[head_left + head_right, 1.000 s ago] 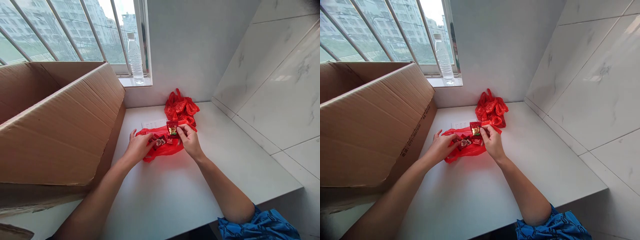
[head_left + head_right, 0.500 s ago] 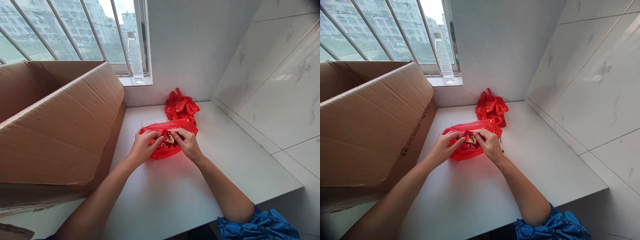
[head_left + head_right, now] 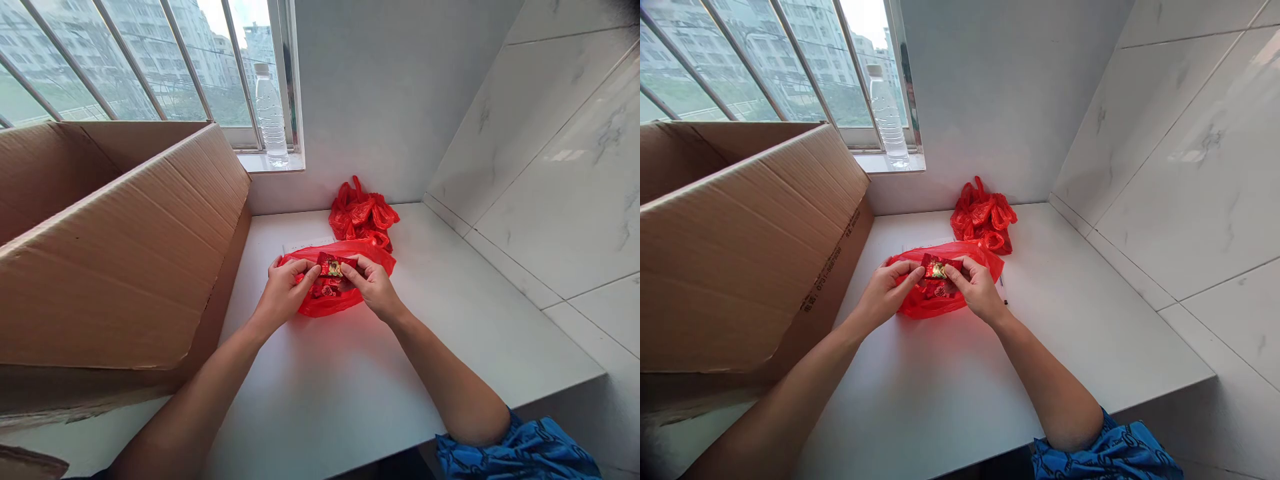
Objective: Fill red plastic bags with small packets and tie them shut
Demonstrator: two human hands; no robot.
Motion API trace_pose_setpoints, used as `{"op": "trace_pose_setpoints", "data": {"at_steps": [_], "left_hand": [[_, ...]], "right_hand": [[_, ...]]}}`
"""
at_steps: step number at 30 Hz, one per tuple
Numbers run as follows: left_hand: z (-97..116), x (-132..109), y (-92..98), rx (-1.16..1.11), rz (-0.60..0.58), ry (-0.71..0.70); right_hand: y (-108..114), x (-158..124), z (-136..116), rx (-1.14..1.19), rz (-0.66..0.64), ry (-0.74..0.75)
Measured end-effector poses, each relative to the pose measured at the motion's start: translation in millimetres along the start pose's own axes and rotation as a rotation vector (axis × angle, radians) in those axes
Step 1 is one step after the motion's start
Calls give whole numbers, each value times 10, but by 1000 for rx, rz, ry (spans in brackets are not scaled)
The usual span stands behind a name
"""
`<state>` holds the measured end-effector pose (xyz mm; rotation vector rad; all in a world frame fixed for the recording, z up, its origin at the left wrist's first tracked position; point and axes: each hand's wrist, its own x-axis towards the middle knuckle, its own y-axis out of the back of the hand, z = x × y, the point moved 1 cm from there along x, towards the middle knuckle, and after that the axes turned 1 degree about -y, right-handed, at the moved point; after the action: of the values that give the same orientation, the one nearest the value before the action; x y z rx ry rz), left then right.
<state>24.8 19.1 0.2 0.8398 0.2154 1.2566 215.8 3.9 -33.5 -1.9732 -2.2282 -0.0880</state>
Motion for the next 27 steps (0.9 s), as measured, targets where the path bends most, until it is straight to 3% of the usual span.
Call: {"op": "trace_pose_setpoints", "data": {"at_steps": [3,8,12,16,21,25,27], "left_hand": [[-29,-1,8,78,-15,-11],[-121,-38,-19,482,-67,-73],[-215,-79,-120,672,-150,-116],[-261,-103,-216,727,-197,-137],[-233,-96,-239,725,-233,-127],[-223,-88,-217,656,-260,-133],[-241,-92,-205,610,-262,-151]], "right_hand": [[9,-4,5,-96,21,51],[61,-7,-5,-328,185,170],[67,0,-3,-436,119,236],[62,8,41,-572,33,243],[144,43,121,-715,99,139],[195,57,137,-688,157,101],[187,50,128,-638,103,95]]}}
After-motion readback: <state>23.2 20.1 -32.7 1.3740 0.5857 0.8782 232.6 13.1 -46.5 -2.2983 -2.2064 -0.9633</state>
